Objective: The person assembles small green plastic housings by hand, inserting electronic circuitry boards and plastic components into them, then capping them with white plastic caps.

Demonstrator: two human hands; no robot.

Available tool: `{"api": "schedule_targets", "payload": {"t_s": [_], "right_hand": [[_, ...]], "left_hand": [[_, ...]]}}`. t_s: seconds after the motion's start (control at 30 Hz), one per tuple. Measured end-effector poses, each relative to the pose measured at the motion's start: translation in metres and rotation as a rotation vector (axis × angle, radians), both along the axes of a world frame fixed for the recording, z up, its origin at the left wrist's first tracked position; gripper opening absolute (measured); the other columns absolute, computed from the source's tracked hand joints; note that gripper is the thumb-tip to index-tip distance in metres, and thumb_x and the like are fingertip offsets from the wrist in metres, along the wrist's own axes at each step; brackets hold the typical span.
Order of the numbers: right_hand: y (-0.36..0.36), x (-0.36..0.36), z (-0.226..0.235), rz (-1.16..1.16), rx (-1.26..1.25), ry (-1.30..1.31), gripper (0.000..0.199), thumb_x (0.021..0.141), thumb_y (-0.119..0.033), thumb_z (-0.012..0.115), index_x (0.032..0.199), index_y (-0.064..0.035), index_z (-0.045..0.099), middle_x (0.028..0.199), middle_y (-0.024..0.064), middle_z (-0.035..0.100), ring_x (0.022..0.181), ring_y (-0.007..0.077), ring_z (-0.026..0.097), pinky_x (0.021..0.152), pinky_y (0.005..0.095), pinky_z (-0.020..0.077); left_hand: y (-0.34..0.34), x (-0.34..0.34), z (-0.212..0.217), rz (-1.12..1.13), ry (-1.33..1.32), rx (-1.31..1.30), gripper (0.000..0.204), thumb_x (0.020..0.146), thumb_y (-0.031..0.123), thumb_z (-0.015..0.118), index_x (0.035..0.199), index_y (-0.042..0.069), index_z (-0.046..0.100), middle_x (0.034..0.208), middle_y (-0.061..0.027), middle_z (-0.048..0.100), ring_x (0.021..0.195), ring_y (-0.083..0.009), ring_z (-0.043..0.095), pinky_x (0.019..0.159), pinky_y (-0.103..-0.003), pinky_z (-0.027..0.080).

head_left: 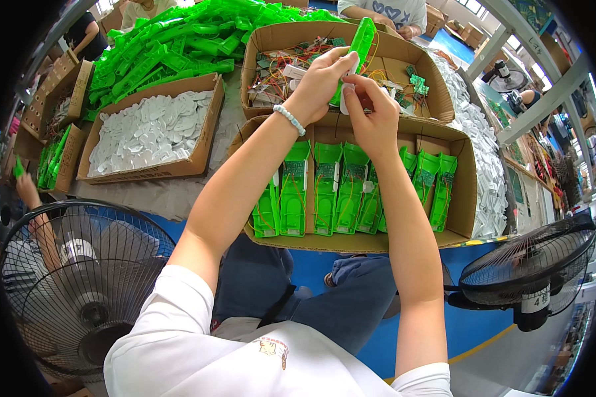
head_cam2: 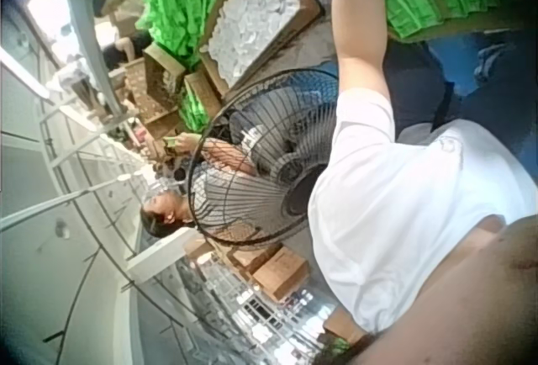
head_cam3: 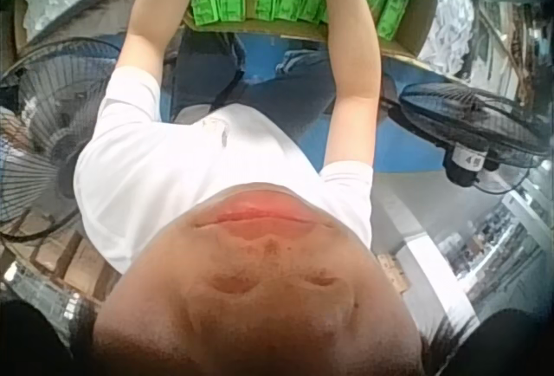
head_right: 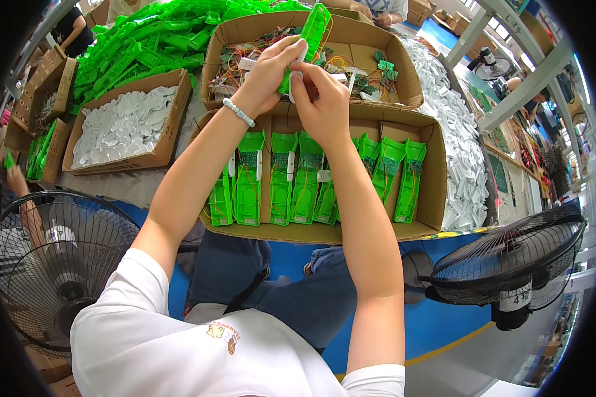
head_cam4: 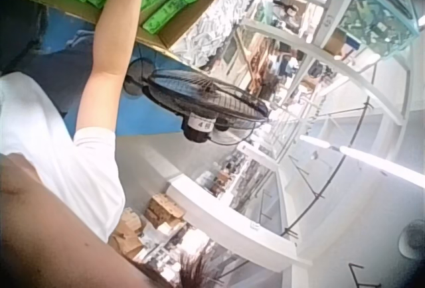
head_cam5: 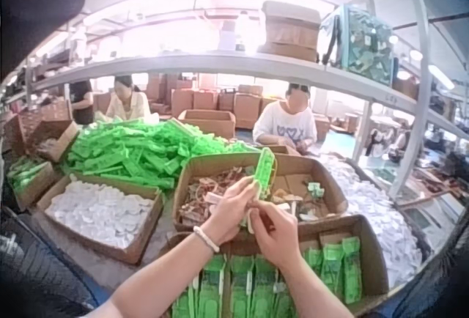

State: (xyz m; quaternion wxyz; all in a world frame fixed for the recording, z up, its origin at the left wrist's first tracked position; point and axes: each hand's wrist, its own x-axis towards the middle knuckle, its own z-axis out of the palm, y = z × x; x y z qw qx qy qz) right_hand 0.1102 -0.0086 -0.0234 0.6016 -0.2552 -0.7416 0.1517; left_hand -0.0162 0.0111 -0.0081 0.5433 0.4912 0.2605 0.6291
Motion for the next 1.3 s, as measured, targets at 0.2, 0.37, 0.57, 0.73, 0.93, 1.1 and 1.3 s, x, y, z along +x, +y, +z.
{"api": "schedule_targets", "payload": {"t_s": [0.2, 0.37, 0.57, 0.73, 0.93, 1.1, 1.3], "right_hand": [[-0.0036, 0.0004, 0.0019, -0.012, -0.003, -0.009, 0.013, 0.088, -0.006, 0.063, 0.099, -0.0006, 0.066, 0.066, 0.0041, 0.061, 0.056, 0.0071, 0.055, 0.053, 0.0233, 0.0438], [-0.0053, 0.0005, 0.0027, -0.015, -0.010, -0.013, 0.013, 0.088, -0.006, 0.063, 0.099, -0.0001, 0.066, 0.067, 0.0042, 0.062, 0.056, 0.0070, 0.055, 0.053, 0.0232, 0.0438], [-0.0044, -0.0005, 0.0018, -0.014, -0.007, -0.009, 0.014, 0.088, -0.006, 0.063, 0.100, -0.0002, 0.066, 0.067, 0.0042, 0.062, 0.056, 0.0068, 0.055, 0.053, 0.0232, 0.0438], [-0.0040, 0.0008, 0.0015, -0.017, -0.007, -0.017, 0.014, 0.088, -0.006, 0.063, 0.100, -0.0002, 0.066, 0.067, 0.0044, 0.062, 0.056, 0.0067, 0.055, 0.053, 0.0230, 0.0440], [-0.0064, -0.0002, 0.0035, -0.027, -0.008, -0.046, 0.015, 0.089, -0.007, 0.062, 0.102, -0.0006, 0.066, 0.072, 0.0063, 0.064, 0.058, 0.0091, 0.058, 0.055, 0.0245, 0.0467], [-0.0087, -0.0007, 0.0045, -0.049, -0.015, -0.066, 0.015, 0.089, -0.007, 0.062, 0.102, -0.0006, 0.065, 0.075, 0.0079, 0.065, 0.060, 0.0108, 0.060, 0.056, 0.0255, 0.0476], [-0.0073, 0.0001, 0.0025, -0.049, -0.006, -0.066, 0.014, 0.089, -0.007, 0.062, 0.101, -0.0002, 0.065, 0.074, 0.0076, 0.064, 0.059, 0.0103, 0.058, 0.056, 0.0257, 0.0470]], "left_hand": [[-0.0046, 0.0018, 0.0027, 0.025, 0.024, -0.009, 0.040, 0.094, 0.027, 0.061, 0.127, 0.005, 0.055, 0.108, 0.0007, 0.058, 0.104, -0.0081, 0.049, 0.091, -0.027, 0.039], [-0.0066, 0.0042, 0.0037, 0.030, 0.011, 0.010, 0.035, 0.096, 0.024, 0.057, 0.123, 0.002, 0.056, 0.101, -0.0006, 0.059, 0.095, -0.0078, 0.049, 0.087, -0.026, 0.039], [-0.0056, 0.0030, 0.0035, 0.030, 0.013, 0.005, 0.035, 0.096, 0.024, 0.057, 0.124, 0.002, 0.056, 0.102, -0.0005, 0.058, 0.096, -0.0078, 0.049, 0.087, -0.026, 0.039], [-0.0072, 0.0039, 0.0049, 0.020, 0.011, 0.005, 0.035, 0.096, 0.024, 0.057, 0.123, 0.002, 0.055, 0.103, -0.0004, 0.058, 0.096, -0.0079, 0.049, 0.088, -0.026, 0.039], [-0.0071, 0.0034, 0.0052, 0.030, 0.002, -0.001, 0.035, 0.097, 0.023, 0.057, 0.124, 0.001, 0.055, 0.103, -0.0005, 0.058, 0.096, -0.0078, 0.049, 0.087, -0.026, 0.039], [-0.0074, 0.0042, 0.0053, 0.043, 0.017, 0.001, 0.036, 0.097, 0.024, 0.057, 0.124, 0.001, 0.054, 0.101, -0.0006, 0.058, 0.094, -0.0074, 0.049, 0.083, -0.025, 0.040], [-0.0034, 0.0040, 0.0024, 0.035, 0.047, 0.036, 0.038, 0.097, 0.024, 0.057, 0.125, -0.001, 0.053, 0.100, -0.0019, 0.058, 0.090, -0.0079, 0.050, 0.079, -0.025, 0.042]]}}
